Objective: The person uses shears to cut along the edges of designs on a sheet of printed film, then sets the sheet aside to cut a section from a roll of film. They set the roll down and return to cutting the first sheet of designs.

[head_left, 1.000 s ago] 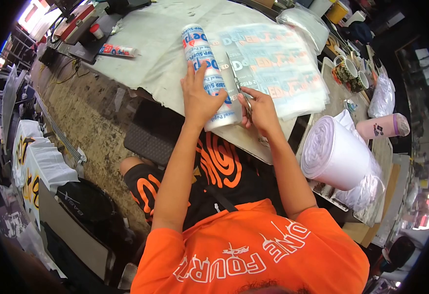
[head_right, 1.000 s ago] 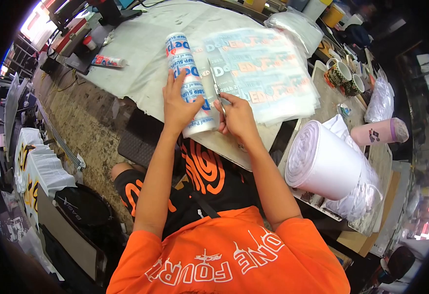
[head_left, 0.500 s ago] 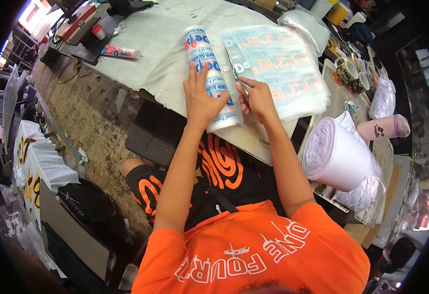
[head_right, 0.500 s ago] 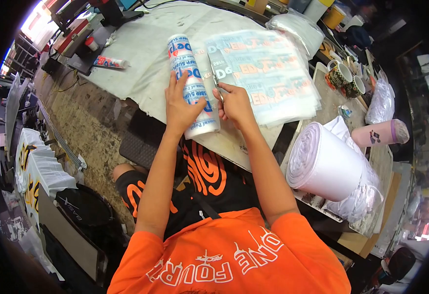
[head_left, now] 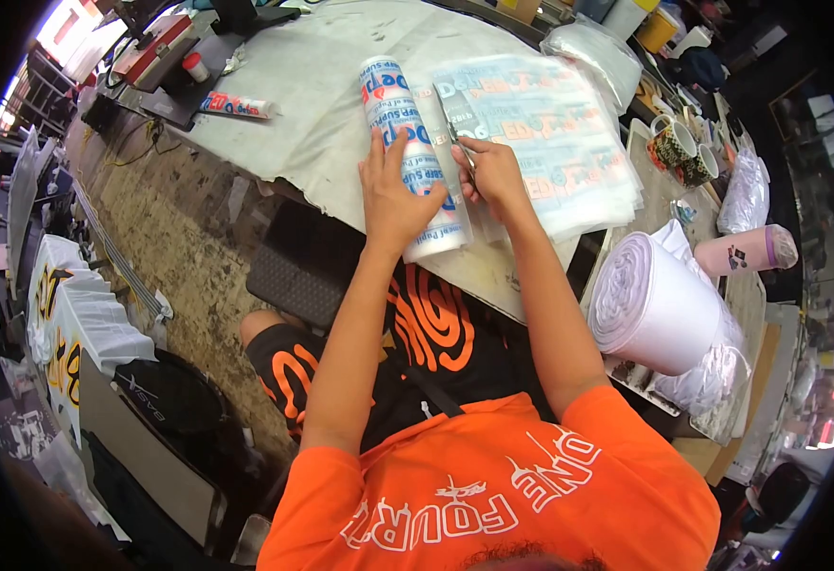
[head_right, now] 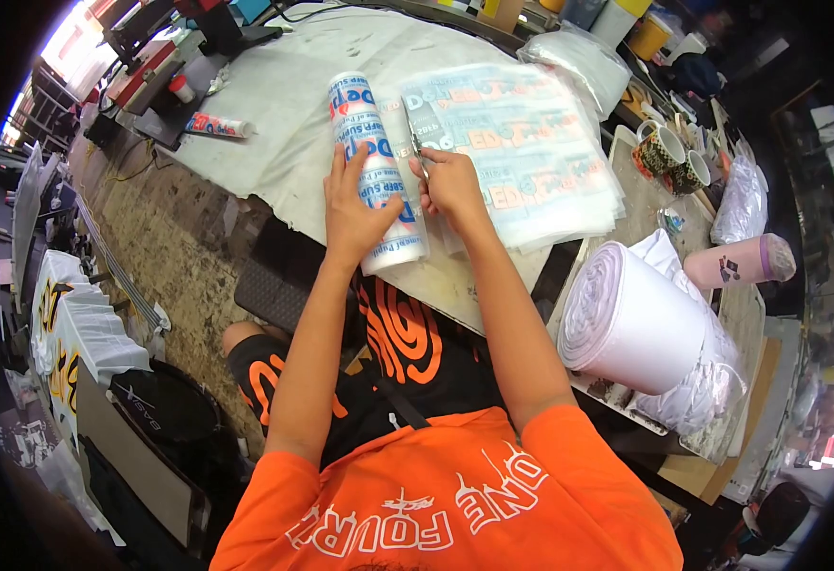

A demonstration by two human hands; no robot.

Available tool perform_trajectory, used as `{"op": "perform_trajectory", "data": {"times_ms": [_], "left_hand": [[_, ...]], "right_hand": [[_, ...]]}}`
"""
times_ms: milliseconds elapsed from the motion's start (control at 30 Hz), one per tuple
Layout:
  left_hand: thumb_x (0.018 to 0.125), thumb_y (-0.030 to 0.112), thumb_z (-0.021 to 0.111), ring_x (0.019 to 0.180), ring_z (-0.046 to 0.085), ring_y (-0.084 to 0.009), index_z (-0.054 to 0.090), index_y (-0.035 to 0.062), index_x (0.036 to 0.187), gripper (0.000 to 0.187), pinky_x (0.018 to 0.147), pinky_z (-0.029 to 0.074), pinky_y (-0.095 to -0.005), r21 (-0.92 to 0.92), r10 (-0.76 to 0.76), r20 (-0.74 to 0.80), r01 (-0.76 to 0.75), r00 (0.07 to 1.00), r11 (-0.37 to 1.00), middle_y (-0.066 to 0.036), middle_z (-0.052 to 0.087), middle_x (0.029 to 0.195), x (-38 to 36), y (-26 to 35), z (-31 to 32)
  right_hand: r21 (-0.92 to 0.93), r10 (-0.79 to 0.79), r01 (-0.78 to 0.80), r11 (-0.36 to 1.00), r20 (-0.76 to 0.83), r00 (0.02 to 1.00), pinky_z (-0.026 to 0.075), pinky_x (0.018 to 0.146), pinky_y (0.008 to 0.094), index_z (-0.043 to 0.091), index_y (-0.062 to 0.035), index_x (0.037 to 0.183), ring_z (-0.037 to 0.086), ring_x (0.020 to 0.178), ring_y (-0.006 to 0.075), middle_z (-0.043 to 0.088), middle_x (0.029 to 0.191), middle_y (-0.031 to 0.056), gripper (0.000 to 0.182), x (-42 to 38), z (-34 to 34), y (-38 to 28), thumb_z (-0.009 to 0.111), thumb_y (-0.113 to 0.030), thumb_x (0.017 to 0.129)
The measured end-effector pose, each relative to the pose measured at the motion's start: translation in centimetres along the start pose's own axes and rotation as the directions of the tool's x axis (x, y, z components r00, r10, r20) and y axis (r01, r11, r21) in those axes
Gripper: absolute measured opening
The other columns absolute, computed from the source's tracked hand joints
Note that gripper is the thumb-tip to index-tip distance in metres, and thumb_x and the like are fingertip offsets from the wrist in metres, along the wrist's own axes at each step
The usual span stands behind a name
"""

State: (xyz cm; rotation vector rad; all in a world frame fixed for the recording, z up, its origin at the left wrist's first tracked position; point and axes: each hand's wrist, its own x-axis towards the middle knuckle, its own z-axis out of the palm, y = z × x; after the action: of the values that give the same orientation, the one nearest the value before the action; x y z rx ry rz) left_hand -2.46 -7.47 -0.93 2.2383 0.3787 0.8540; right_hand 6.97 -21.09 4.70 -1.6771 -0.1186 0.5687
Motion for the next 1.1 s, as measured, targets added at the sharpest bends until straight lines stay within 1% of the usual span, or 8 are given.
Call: {"op": "perform_trajectory", "data": {"times_ms": [233, 400, 700, 933, 1000, 1033, 1067, 1100], "left_hand": [[0.071, 0.025, 0.081, 0.138, 0.047, -0.0466, 0.052, 0.0091, 0.152, 0.088, 0.116, 0.039, -0.0512, -0.025, -0.025, 0.019, 0.025, 1.000, 0.999, -0.030, 0.037, 0.162, 0.0, 0.0, -0.1], [0.072, 0.027, 0.081, 0.150, 0.038, -0.0438, 0.051, 0.0089, 0.153, 0.088, 0.124, 0.025, -0.0562, -0.043, -0.007, 0.020, 0.008, 1.000, 0.999, -0.030, 0.037, 0.163, 0.0, -0.1, -0.1], [0.072, 0.027, 0.081, 0.150, 0.037, -0.0446, 0.051, 0.0092, 0.153, 0.088, 0.124, 0.024, -0.0589, -0.047, -0.022, 0.032, 0.024, 0.999, 0.999, -0.030, 0.036, 0.163, 0.0, 0.0, -0.1], [0.072, 0.029, 0.082, 0.150, 0.037, -0.0455, 0.051, 0.0093, 0.153, 0.089, 0.125, 0.024, -0.0585, -0.030, -0.017, 0.023, 0.018, 1.000, 0.999, -0.031, 0.035, 0.163, 0.0, 0.1, 0.0], [0.072, 0.029, 0.082, 0.149, 0.039, -0.0451, 0.051, 0.0098, 0.154, 0.090, 0.124, 0.025, -0.0591, -0.045, -0.028, 0.039, 0.030, 0.999, 0.999, -0.031, 0.035, 0.163, 0.0, 0.2, -0.2], [0.072, 0.028, 0.082, 0.151, 0.034, -0.0476, 0.050, 0.0098, 0.154, 0.090, 0.124, 0.026, -0.0593, -0.044, -0.025, 0.055, 0.028, 0.998, 0.999, -0.032, 0.034, 0.163, 0.0, 0.2, -0.3], [0.072, 0.028, 0.082, 0.151, 0.034, -0.0476, 0.050, 0.0098, 0.154, 0.090, 0.124, 0.026, -0.0593, -0.034, -0.017, 0.057, 0.019, 0.998, 0.999, -0.032, 0.034, 0.163, 0.1, 0.2, -0.3], [0.073, 0.027, 0.080, 0.152, 0.031, -0.0490, 0.050, 0.0106, 0.154, 0.088, 0.124, 0.024, -0.0604, -0.041, 0.002, 0.060, 0.001, 0.998, 0.999, -0.032, 0.034, 0.163, 0.2, 0.7, -0.5]], "right_hand": [[-0.032, 0.006, -0.007, 0.999, -0.019, 1.000, 0.040, 0.042, 0.0289, 0.064, 0.0056, 0.138, 0.052, 0.046, 0.0121, 0.061, 0.063, 0.0044, 0.046, 2.0, 0.4, -0.6, 0.073, -0.017, 0.099], [-0.020, 0.011, -0.011, 1.000, -0.015, 1.000, 0.041, 0.043, 0.0296, 0.065, 0.0046, 0.137, 0.052, 0.047, 0.0128, 0.061, 0.064, 0.0055, 0.046, 3.1, 0.4, -0.8, 0.073, -0.018, 0.099], [-0.043, 0.003, -0.003, 0.999, 0.000, 1.000, 0.042, 0.044, 0.0312, 0.064, 0.0050, 0.138, 0.052, 0.048, 0.0136, 0.060, 0.065, 0.0054, 0.045, 5.3, 0.8, -1.4, 0.068, -0.018, 0.100], [-0.041, 0.042, -0.040, 0.998, 0.061, 0.997, 0.040, 0.044, 0.0281, 0.067, -0.0022, 0.137, 0.053, 0.048, 0.0118, 0.061, 0.067, 0.0025, 0.043, 6.8, 0.0, -2.4, 0.073, -0.022, 0.099], [0.056, -0.119, 0.120, 0.991, -0.022, 0.993, 0.039, 0.044, 0.0267, 0.067, -0.0029, 0.139, 0.052, 0.046, 0.0108, 0.060, 0.064, 0.0021, 0.046, 5.2, 0.1, -1.7, 0.074, -0.022, 0.098], [0.108, -0.209, 0.213, 0.971, -0.051, 0.977, 0.038, 0.044, 0.0263, 0.065, -0.0033, 0.141, 0.049, 0.045, 0.0087, 0.058, 0.061, 0.0011, 0.048, 4.6, 0.0, -1.0, 0.075, -0.017, 0.096], [0.122, -0.211, 0.216, 0.969, -0.052, 0.976, 0.038, 0.044, 0.0263, 0.065, -0.0033, 0.141, 0.049, 0.045, 0.0087, 0.058, 0.061, 0.0011, 0.048, 4.4, -0.2, -0.6, 0.075, -0.017, 0.096], [0.113, -0.294, 0.304, 0.946, -0.097, 0.951, 0.038, 0.044, 0.0264, 0.065, -0.0030, 0.141, 0.049, 0.046, 0.0077, 0.058, 0.061, 0.0006, 0.047, 3.9, -0.5, -0.6, 0.075, -0.014, 0.096]]}}
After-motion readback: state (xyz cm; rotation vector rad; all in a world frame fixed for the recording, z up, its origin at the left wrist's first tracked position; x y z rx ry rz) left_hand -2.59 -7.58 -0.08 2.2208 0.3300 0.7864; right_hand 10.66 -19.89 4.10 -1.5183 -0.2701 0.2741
